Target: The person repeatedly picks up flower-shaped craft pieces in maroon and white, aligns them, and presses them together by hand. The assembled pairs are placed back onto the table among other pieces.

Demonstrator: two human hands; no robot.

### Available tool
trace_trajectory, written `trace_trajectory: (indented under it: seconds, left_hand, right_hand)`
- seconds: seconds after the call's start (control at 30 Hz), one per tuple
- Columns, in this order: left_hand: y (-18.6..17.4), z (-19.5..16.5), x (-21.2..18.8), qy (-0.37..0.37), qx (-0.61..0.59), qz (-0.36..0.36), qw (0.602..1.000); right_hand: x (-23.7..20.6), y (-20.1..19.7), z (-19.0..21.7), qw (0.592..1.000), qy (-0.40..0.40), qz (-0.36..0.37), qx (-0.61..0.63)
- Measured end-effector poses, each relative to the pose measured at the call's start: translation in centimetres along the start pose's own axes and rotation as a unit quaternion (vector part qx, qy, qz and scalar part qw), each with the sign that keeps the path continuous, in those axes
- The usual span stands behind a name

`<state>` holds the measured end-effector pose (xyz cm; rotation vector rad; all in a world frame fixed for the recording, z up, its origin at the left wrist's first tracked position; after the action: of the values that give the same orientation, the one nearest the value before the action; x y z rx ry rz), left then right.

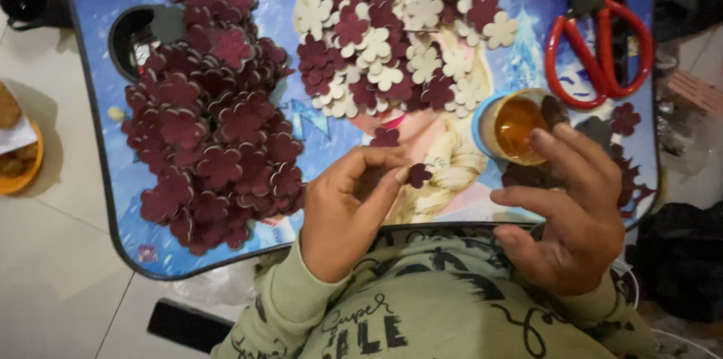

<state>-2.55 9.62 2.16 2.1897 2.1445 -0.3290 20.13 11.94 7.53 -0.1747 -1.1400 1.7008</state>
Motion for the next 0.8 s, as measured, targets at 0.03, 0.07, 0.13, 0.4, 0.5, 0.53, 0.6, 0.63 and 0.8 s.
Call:
trace_trajectory:
  seconds: [0.03,0.07,0.13,0.4,0.5,0.53,0.6,0.63,0.8]
  left_hand:
    - [0.2,0.8,-0.2,-0.058,-0.042,0.015,0.997]
    - [0.4,1.6,-0.3,-0.115,-0.084,0.030,0.989]
    - [0.7,1.9,-0.2,-0.072,-0.226,0.038,0.971]
    - [0.5,0.6,-1.1,-0.057,-0.181,0.059,0.980]
    - [-0.2,0.1,-1.3,-0.042,-0.067,0.046,0.996]
    - [-0.3,0.0,-1.4,-0.026,-0.092,0.037,0.995]
    - [-0.3,0.2,-1.4,-0.003,-0.160,0.032,0.987]
    - [-0.2,0.3,-1.4,0.003,-0.202,0.035,0.979]
    - [0.3,1.4,-1.7,0.012,-0.253,0.048,0.966]
  right_hand:
    - [0.0,0.3,0.2,1.000,-0.004,-0.005,0.025]
    - [0.1,0.6,0.4,0.999,-0.009,0.004,0.040]
    - [0.3,1.4,0.7,0.997,-0.022,0.019,0.067]
    - [0.4,4.1,1.5,0.995,-0.048,0.073,0.040]
    - [0.4,4.3,1.4,0.995,-0.035,0.067,0.068]
    - [0.3,4.2,1.3,0.994,-0.030,0.066,0.082]
    - [0.2,4.3,1.2,0.994,-0.026,0.068,0.087]
    - [0.2,4.4,1.2,0.993,-0.024,0.069,0.089]
    - [0.0,4.7,1.2,0.993,-0.036,0.055,0.094]
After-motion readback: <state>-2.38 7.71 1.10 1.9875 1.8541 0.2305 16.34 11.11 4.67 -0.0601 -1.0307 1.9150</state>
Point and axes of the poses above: each hand's wrist, its own x-axis towards the middle knuckle, its own y-axis out of the palm, z = x × y, the point moved 4 cm from there along x, towards the middle knuckle, and after that the axes turned 9 degrees about z, right-handed, at the moved point
